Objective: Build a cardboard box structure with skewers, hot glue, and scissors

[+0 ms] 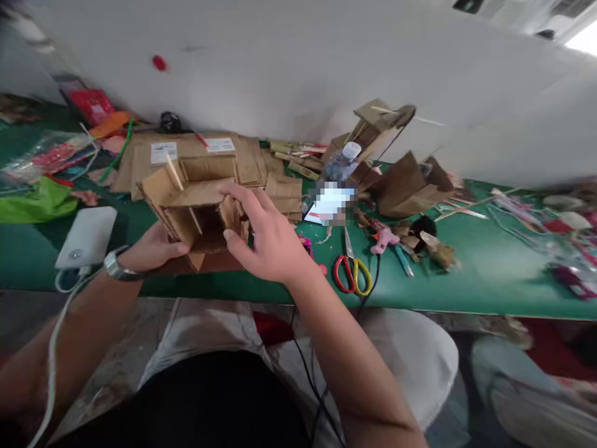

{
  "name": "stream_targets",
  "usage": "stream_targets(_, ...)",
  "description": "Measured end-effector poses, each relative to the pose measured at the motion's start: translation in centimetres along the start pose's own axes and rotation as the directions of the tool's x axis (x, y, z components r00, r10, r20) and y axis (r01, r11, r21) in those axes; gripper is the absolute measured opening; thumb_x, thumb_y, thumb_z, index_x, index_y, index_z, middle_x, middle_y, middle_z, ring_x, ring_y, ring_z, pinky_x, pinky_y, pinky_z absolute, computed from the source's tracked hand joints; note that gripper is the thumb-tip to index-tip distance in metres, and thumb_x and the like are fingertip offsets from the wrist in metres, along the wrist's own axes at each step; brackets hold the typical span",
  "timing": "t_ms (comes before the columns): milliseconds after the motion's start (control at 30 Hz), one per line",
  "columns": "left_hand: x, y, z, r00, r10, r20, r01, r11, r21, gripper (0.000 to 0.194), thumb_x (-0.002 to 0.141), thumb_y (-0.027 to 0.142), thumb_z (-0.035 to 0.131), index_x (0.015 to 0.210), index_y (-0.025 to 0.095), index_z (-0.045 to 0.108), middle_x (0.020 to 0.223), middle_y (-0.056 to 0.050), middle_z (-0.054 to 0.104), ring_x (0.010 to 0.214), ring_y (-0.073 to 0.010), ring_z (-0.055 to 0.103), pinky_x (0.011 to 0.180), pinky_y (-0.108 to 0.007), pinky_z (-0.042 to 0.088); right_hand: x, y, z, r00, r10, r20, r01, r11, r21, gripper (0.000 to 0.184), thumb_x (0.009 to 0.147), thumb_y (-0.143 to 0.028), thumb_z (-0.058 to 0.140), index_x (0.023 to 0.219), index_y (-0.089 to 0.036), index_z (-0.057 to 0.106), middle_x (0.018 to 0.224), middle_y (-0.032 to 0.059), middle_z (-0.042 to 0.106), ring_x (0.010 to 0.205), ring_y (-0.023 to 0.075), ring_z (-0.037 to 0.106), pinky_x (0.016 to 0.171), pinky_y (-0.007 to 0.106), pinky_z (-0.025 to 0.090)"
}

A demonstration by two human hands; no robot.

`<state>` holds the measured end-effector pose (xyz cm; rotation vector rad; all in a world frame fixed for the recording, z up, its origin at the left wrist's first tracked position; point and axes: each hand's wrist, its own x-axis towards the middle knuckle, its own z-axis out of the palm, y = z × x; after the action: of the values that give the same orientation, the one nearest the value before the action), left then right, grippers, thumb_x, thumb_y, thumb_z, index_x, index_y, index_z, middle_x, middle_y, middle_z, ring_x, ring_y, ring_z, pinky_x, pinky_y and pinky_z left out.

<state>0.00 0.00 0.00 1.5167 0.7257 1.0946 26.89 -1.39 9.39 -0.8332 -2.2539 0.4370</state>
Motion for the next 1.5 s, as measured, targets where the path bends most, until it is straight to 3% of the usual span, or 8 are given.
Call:
stream_targets(200, -0.8, -1.7, 1.5, 0.991, -0.073, -0.11, 0.078, 0.996, 0.039, 0.086, 0.053, 0.03, 0.106, 0.131, 0.022, 0.07, 0.138, -0.017, 0.074, 0.129, -0.0428, 0.071, 0.117, -0.06, 0.055, -1.8, 0.6, 1.3, 0.996, 0.079, 0.029, -0.076, 0.993, -0.085, 0.032, 0.1, -0.033, 0.065, 0.128, -0.019, 0.058, 0.126, 0.0174, 0.064, 0.125, 0.0348, 0.063, 0.099, 0.052, 0.059)
stream_targets(333, -0.8, -1.4, 2.3, 0.973, -0.154, -0.173, 0.141, 0.986, -0.087, 0.087, 0.042, 0.018, 0.108, 0.123, 0.021, 0.075, 0.133, -0.016, 0.077, 0.143, -0.0483, 0.061, 0.123, -0.062, 0.05, -2.0, 1.2, 2.1, 1.0, 0.007, -0.014, -0.009, 0.987, -0.16, 0.025, 0.098, -0.037, 0.072, 0.113, -0.02, 0.063, 0.138, 0.0202, 0.054, 0.129, 0.0362, 0.059, 0.105, 0.055, 0.056)
stream_targets(467, -0.7, -1.1, 2.2, 0.944, -0.25, -0.216, 0.226, 0.965, -0.129, 0.092, 0.032, 0.008, 0.108, 0.118, 0.017, 0.075, 0.129, -0.016, 0.078, 0.147, -0.0485, 0.057, 0.127, -0.06, 0.046, -1.4, 1.5, 2.1, 0.995, -0.097, 0.032, 0.101, 0.974, -0.201, 0.035, 0.102, -0.053, 0.067, 0.106, -0.019, 0.064, 0.123, 0.0167, 0.063, 0.117, 0.0328, 0.061, 0.106, 0.056, 0.053)
stream_targets(633, -0.5, -1.1, 1.5, 0.934, -0.253, -0.252, 0.235, 0.967, -0.102, 0.091, 0.033, 0.001, 0.106, 0.118, 0.014, 0.075, 0.126, -0.016, 0.079, 0.143, -0.0436, 0.062, 0.131, -0.054, 0.041, -0.2, 0.6, 2.0, 0.991, -0.075, 0.108, 0.104, 0.951, -0.29, 0.054, 0.109, -0.061, 0.05, 0.136, -0.016, 0.063, 0.123, 0.0148, 0.067, 0.131, 0.037, 0.053, 0.112, 0.058, 0.047)
stream_targets(800, 1.0, -0.4, 0.3, 0.95, -0.189, -0.249, 0.176, 0.982, -0.075, 0.077, 0.036, 0.009, 0.109, 0.106, 0.017, 0.077, 0.119, -0.011, 0.081, 0.142, -0.0425, 0.063, 0.127, -0.05, 0.047, 2.8, -0.6, 1.3, 0.977, 0.019, 0.214, 0.063, 0.927, -0.37, 0.068, 0.114, -0.048, 0.041, 0.174, -0.021, 0.026, 0.133, 0.0106, 0.069, 0.127, 0.0334, 0.058, 0.106, 0.051, 0.051)
stream_targets(1000, 2.0, -1.5, -1.6, 0.982, -0.071, -0.176, 0.079, 0.996, 0.042, 0.068, 0.044, 0.033, 0.11, 0.104, 0.022, 0.079, 0.115, -0.011, 0.082, 0.132, -0.0424, 0.07, 0.119, -0.054, 0.055, 5.6, -0.7, 1.4, 0.967, 0.023, 0.254, 0.09, 0.901, -0.424, 0.078, 0.106, -0.047, 0.055, 0.175, -0.023, 0.024, 0.154, 0.0109, 0.062, 0.14, 0.0364, 0.054, 0.112, 0.049, 0.049)
stream_targets(1233, 1.5, -2.8, -2.3, 0.995, 0.095, 0.012, -0.095, 0.975, 0.201, 0.071, 0.061, 0.052, 0.103, 0.12, 0.022, 0.078, 0.12, -0.013, 0.081, 0.122, -0.0378, 0.075, 0.118, -0.057, 0.055, 4.7, -0.8, 2.3, 0.971, 0.065, 0.231, 0.065, 0.857, -0.512, 0.087, 0.107, -0.046, 0.054, 0.176, -0.018, 0.009, 0.139, 0.0104, 0.067, 0.133, 0.0339, 0.056, 0.107, 0.046, 0.05)
stream_targets(1500, 1.4, -2.4, -3.3, 0.997, -0.028, -0.068, 0.04, 0.982, 0.182, 0.074, 0.06, 0.054, 0.102, 0.12, 0.02, 0.073, 0.123, -0.013, 0.079, 0.119, -0.0339, 0.074, 0.108, -0.048, 0.059, 6.5, -0.7, 1.6, 0.95, 0.131, 0.282, 0.027, 0.868, -0.495, 0.084, 0.098, -0.019, 0.059, 0.173, -0.023, 0.023, 0.148, 0.0105, 0.064, 0.138, 0.0351, 0.055, 0.105, 0.045, 0.051)
